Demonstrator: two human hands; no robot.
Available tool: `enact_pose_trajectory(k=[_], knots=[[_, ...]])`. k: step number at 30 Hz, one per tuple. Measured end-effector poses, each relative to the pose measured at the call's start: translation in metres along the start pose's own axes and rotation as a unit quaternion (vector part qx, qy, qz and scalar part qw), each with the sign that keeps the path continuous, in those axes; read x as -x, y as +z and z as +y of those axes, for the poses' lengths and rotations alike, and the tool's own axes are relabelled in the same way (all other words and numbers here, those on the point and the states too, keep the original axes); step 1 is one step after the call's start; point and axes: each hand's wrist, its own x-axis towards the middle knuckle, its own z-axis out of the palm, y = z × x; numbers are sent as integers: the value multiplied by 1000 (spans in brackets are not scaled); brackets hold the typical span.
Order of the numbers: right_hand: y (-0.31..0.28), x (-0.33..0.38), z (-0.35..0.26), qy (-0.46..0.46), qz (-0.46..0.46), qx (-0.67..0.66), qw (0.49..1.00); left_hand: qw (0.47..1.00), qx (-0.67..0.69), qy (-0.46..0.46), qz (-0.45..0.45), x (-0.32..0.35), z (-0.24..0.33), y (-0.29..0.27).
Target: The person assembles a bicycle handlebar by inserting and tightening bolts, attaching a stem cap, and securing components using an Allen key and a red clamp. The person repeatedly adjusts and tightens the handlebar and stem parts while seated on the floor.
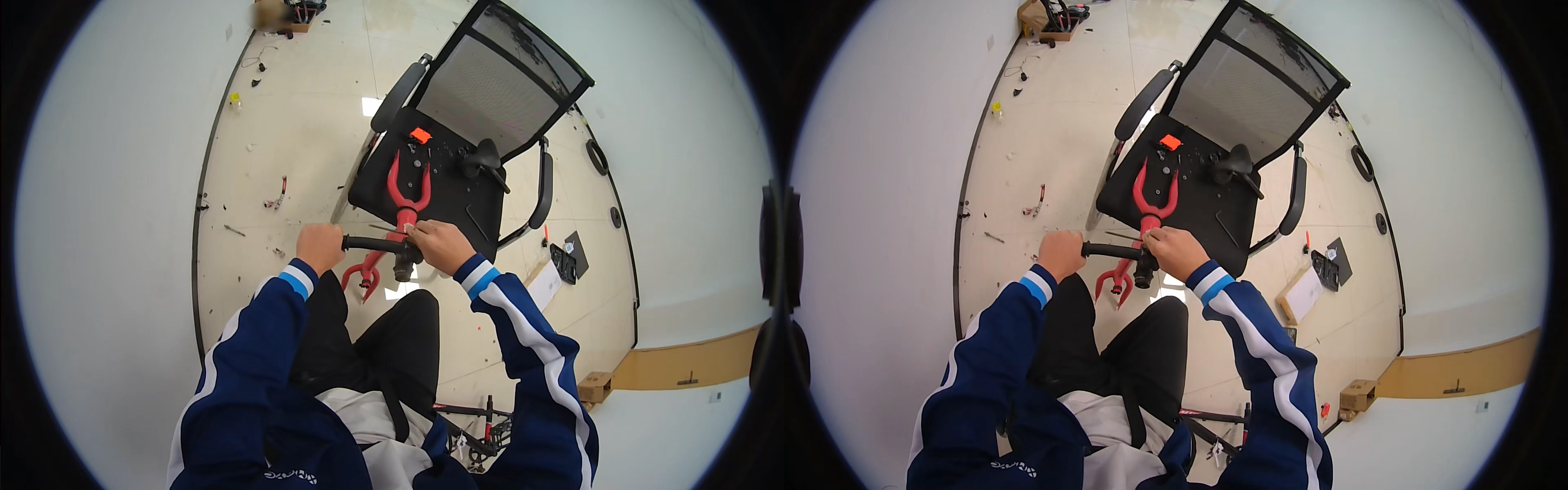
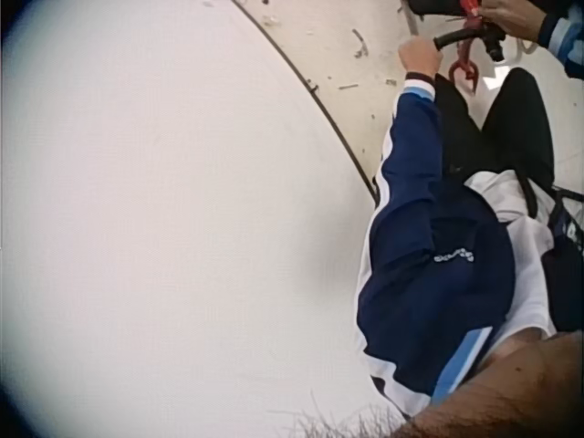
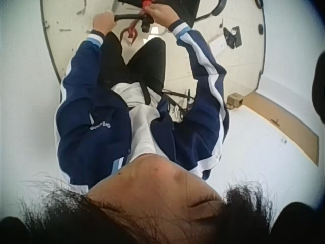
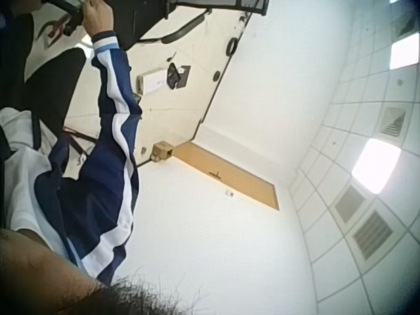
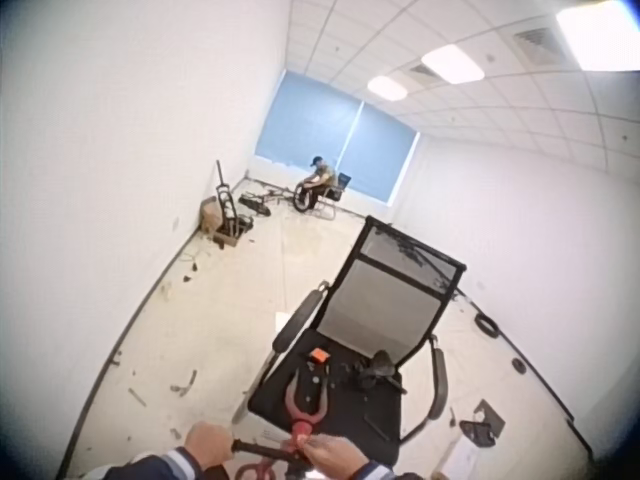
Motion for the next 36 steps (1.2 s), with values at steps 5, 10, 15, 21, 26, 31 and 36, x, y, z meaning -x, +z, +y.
enact_pose_trajectory(k=[5, 10, 15, 21, 26, 31, 36], knots=[[-7, 0, -3, 40, -9, -53, 998, 1000, 3, 4, -2, 0, -2, -1], [-19, -6, -5, 197, -32, -220, 955, 1000, 5, -6, -3, 0, -2, 1], [-11, -5, -10, 195, -20, -119, 973, 1000, 15, -4, -10, -2, 1, 1], [-24, -19, -16, 218, 115, -250, 936, 1000, -6, -3, 1, -6, -9, 5], [-4, -17, -8, 303, 55, -357, 882, 1000, -22, 7, 3, -8, -12, -1], [-3, -17, -8, 291, 55, -365, 883, 1000, -23, 15, 13, -7, -14, -1], [-5, -18, -10, 273, 45, -361, 890, 999, -27, 14, 17, -6, -13, -1]])
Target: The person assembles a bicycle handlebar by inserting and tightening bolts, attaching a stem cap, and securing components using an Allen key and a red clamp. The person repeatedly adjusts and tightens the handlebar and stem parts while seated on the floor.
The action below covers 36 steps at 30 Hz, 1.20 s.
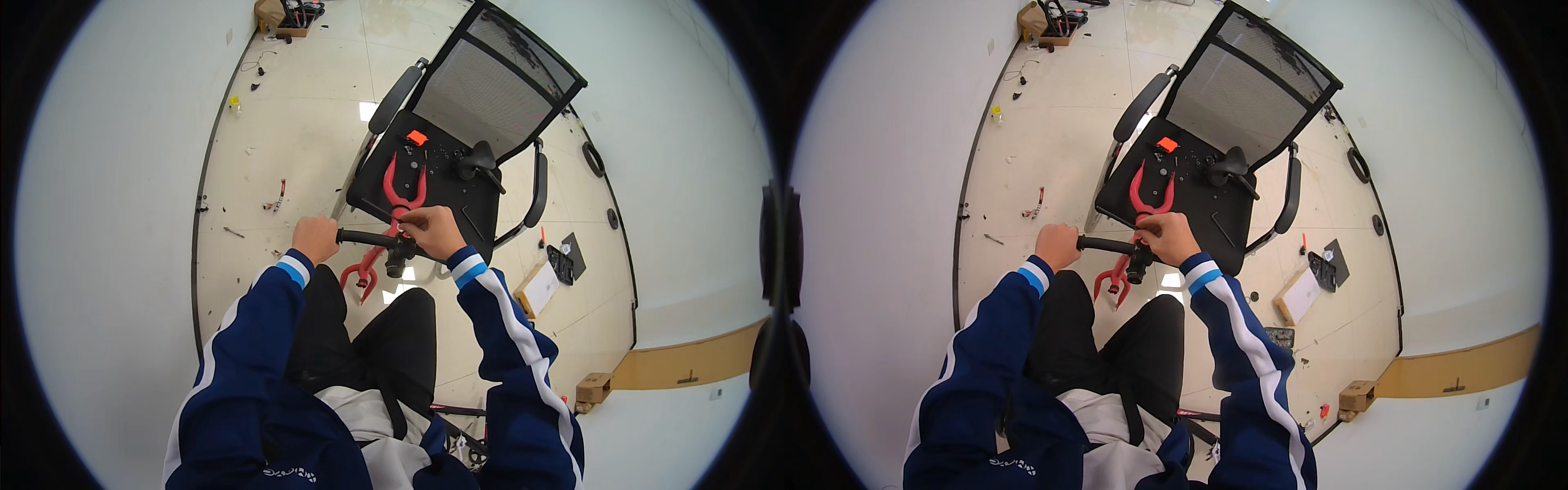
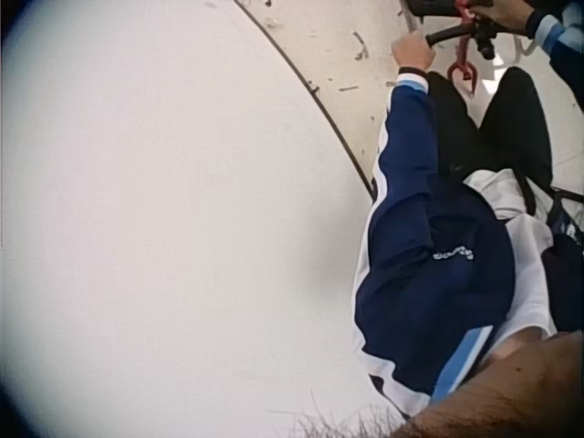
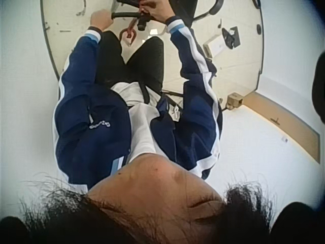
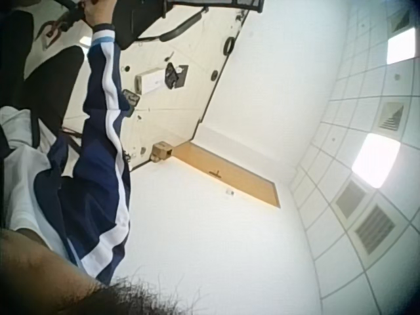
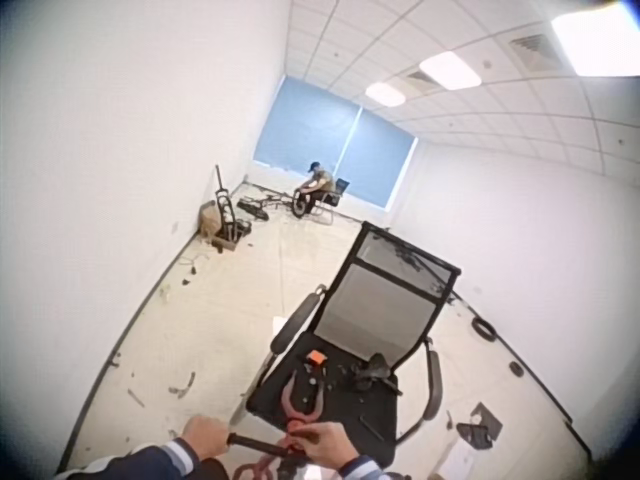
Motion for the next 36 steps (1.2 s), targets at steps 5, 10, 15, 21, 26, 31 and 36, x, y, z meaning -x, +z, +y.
enact_pose_trajectory(k=[5, 10, 15, 21, 26, 31, 36], knots=[[-6, -3, -6, -33, -47, 27, 998, 1000, 20, -7, 1, 0, 1, -2], [-8, -6, -21, -92, -82, 89, 988, 1000, 14, -12, -5, 2, 3, -3], [-3, -13, -15, -188, -106, 206, 954, 999, 15, -21, -20, 1, 4, -6], [3, -6, -19, -65, -42, 138, 987, 1000, 7, -22, -17, 3, 7, -8], [13, -5, -12, -8, 33, 118, 992, 1000, 1, -18, -22, 2, 11, -11], [3, -15, -18, -12, -29, 94, 995, 1000, 1, -19, -23, 2, 7, -10], [-16, -37, -17, -44, -122, 188, 974, 999, 3, -21, -33, 3, 5, -6]])
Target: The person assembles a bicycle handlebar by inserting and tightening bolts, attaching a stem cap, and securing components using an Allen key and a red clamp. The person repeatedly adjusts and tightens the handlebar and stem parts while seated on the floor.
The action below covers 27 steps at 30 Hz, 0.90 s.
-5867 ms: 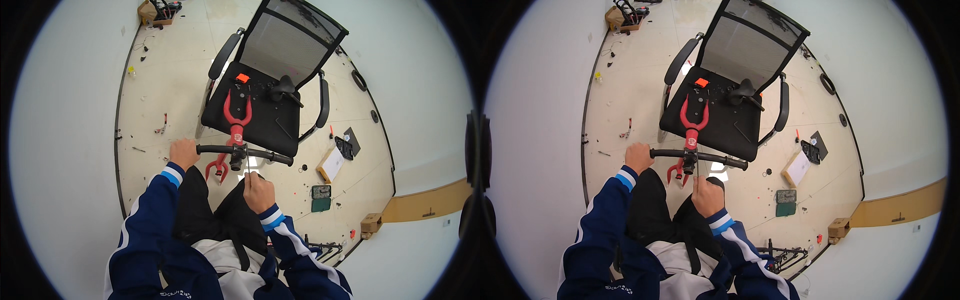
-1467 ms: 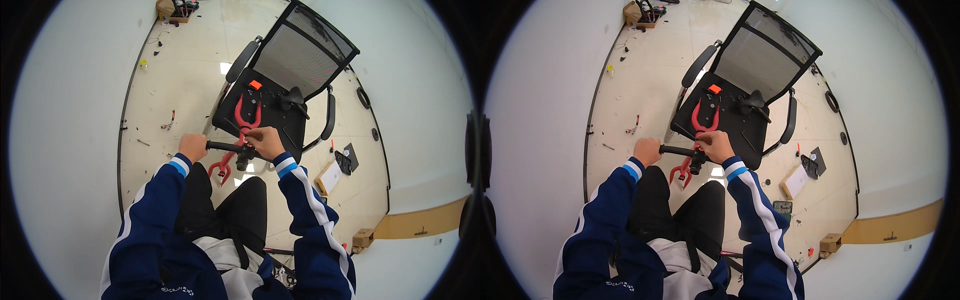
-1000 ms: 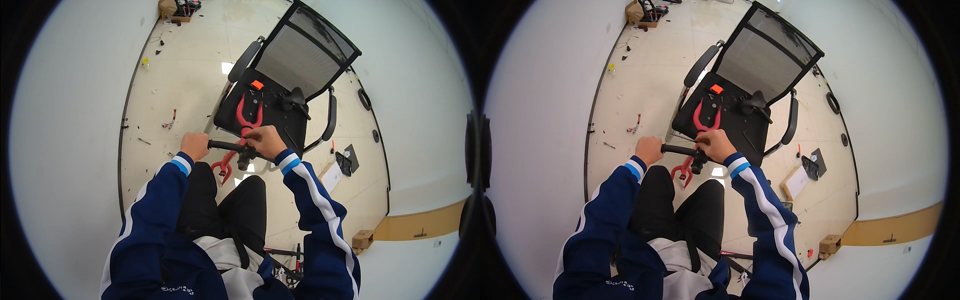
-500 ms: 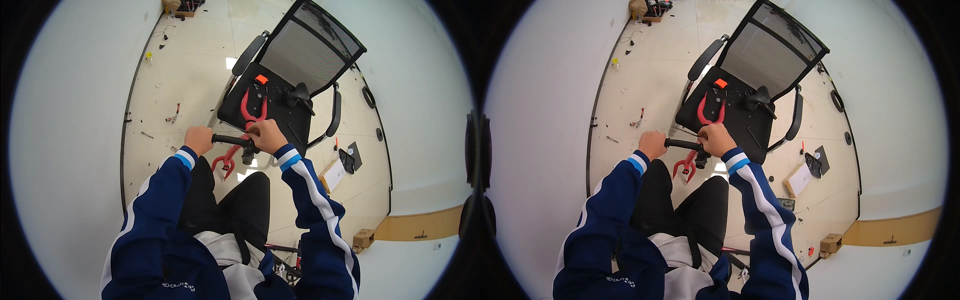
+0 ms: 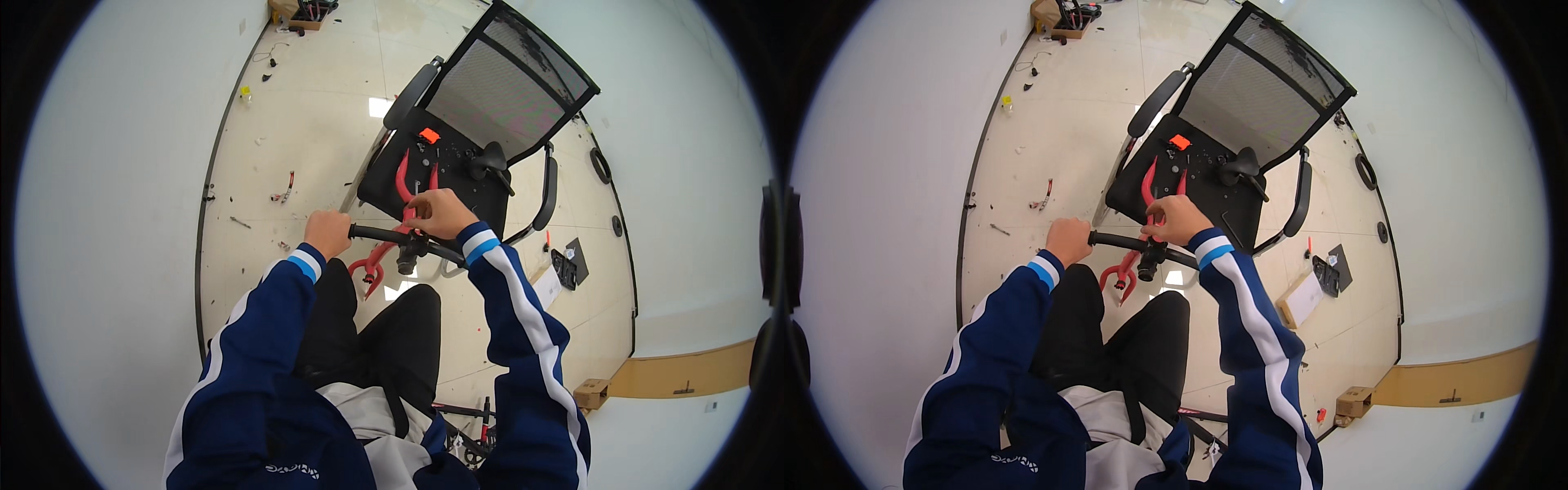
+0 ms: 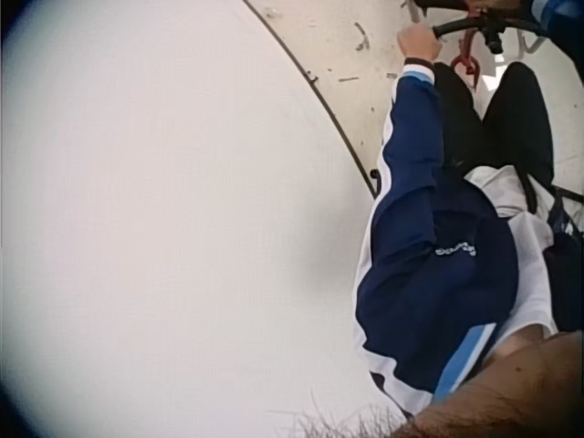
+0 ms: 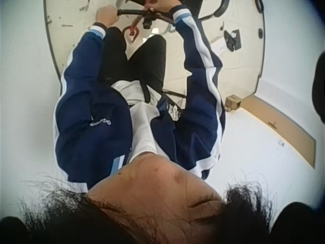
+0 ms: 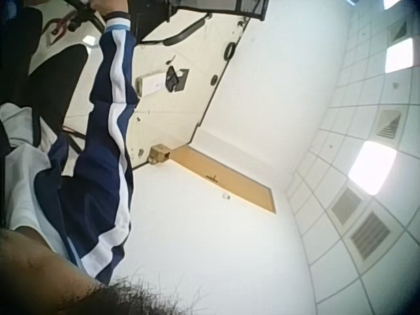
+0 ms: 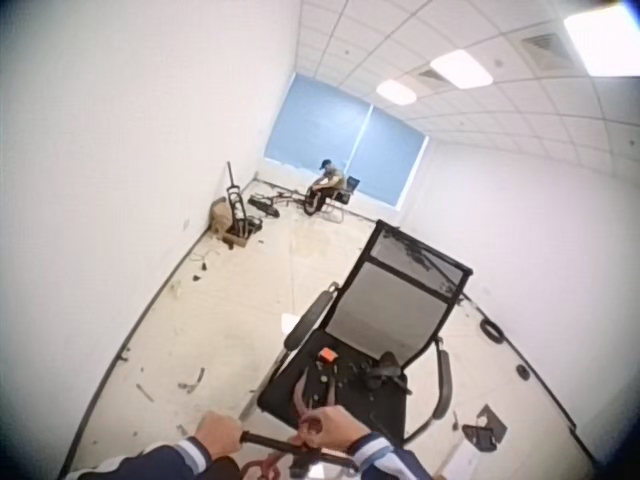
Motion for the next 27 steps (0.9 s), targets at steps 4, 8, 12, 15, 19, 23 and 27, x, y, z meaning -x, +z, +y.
enact_pose_trajectory(k=[4, 8, 12, 15, 19, 23, 27], knots=[[-15, 10, 26, 8, 23, 5, 1000, 1000, 13, 4, 10, -1, 1, 0], [-15, 49, 51, -13, 51, 56, 997, 1000, 2, 1, 4, -2, 2, 1], [18, 109, 30, -49, 177, 112, 977, 1000, 6, -2, 4, -2, -1, 0], [62, 131, 15, -135, 260, 197, 935, 1000, 3, -5, 10, 1, -3, 1], [86, 122, -22, -250, 210, 169, 930, 1000, 1, -3, 20, -1, 0, 3], [83, 61, -44, -299, 96, 168, 934, 999, 23, 15, 42, -1, -9, 14], [68, 1, -61, -222, -5, 145, 964, 999, 37, 17, 31, -6, -6, 15]])
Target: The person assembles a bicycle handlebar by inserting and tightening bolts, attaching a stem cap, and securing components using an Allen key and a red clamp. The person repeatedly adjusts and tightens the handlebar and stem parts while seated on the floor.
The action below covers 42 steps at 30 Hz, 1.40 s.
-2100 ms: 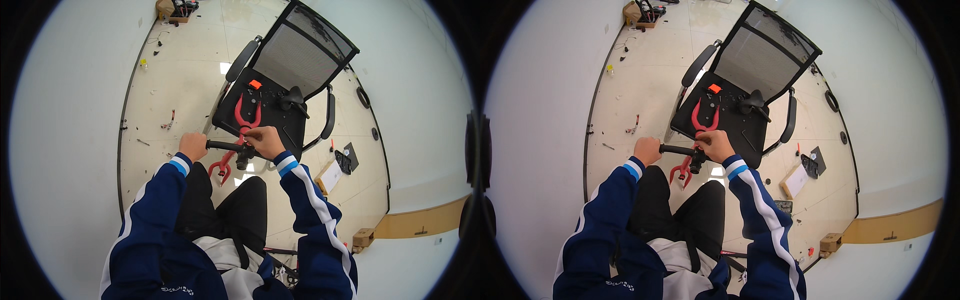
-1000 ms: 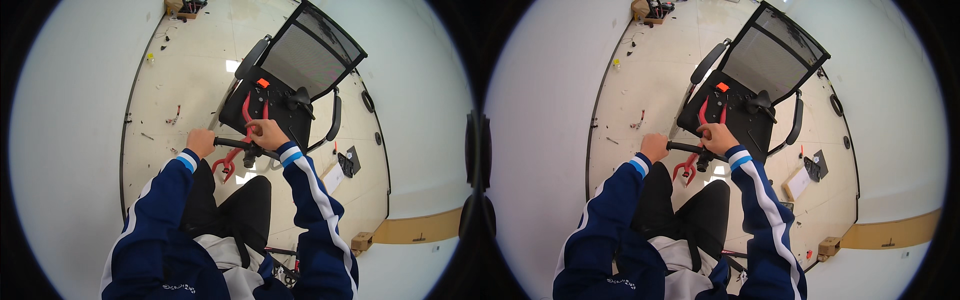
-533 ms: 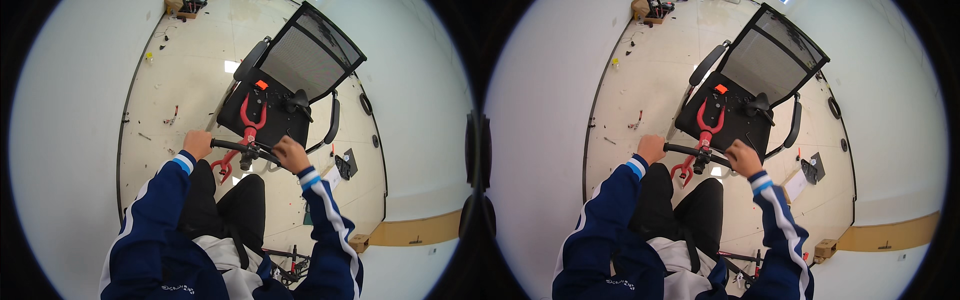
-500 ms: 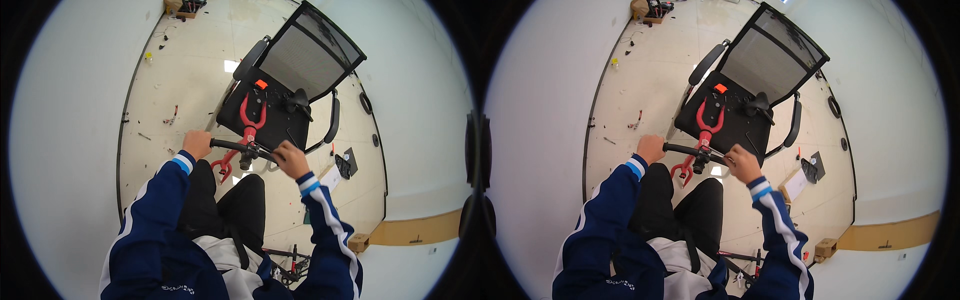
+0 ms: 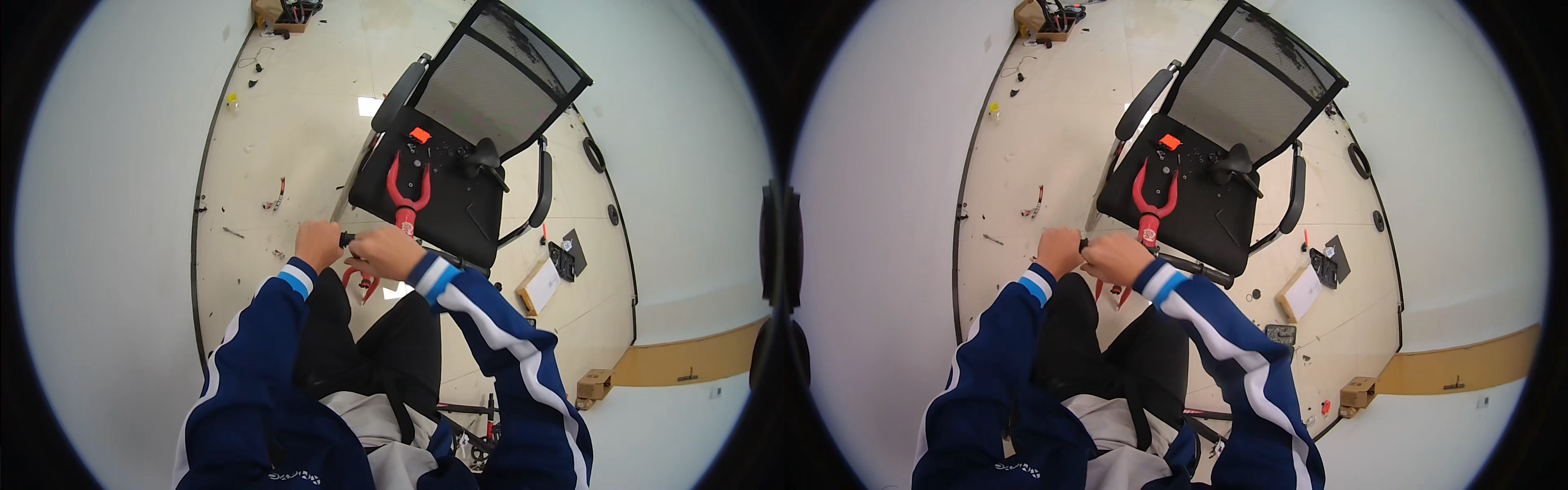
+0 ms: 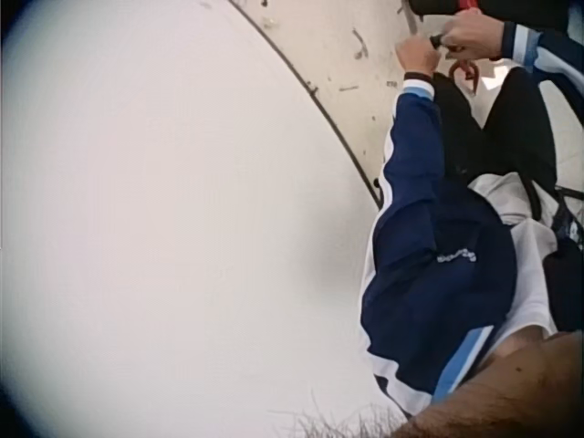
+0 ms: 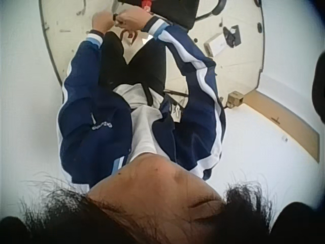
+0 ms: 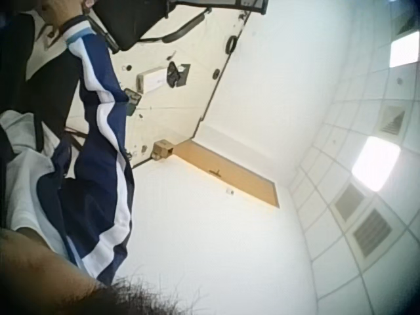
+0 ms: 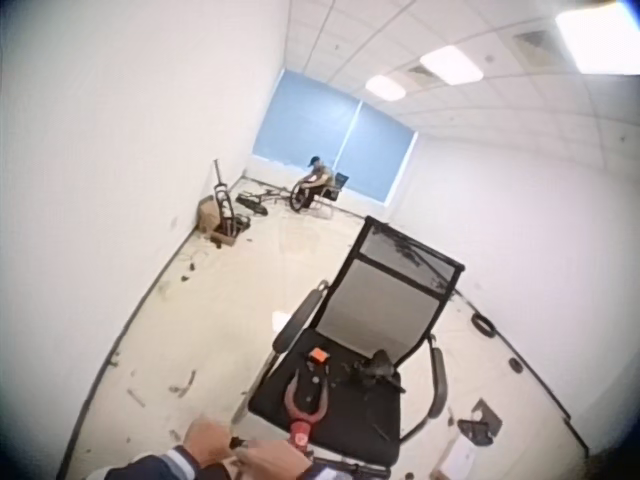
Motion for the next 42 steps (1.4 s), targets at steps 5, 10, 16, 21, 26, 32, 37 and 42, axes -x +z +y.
enact_pose_trajectory(k=[5, 10, 16, 21, 26, 32, 37, 42], knots=[[-14, -40, 20, 12, -36, -88, 995, 1000, 7, -2, -7, 1, -5, 3], [-2, -55, 45, 36, 18, -4, 999, 1000, -26, -12, -12, 3, 1, -4], [-15, -50, 84, 148, 54, -42, 987, 999, -17, -35, -28, 4, 12, -18], [-19, -36, 99, 141, 60, 8, 988, 998, -13, -49, -39, 2, 21, -17], [-46, -27, 104, -15, -71, 270, 960, 997, -25, -57, -35, 1, 5, -14], [-57, 11, 100, -119, -15, 339, 933, 998, -22, -49, -43, -5, 12, -13], [-34, -14, 93, -242, -10, 396, 886, 998, -34, -52, -29, 1, 5, -14], [-28, -12, 106, -221, -74, 392, 890, 997, -29, -61, -36, 0, 13, -13]])
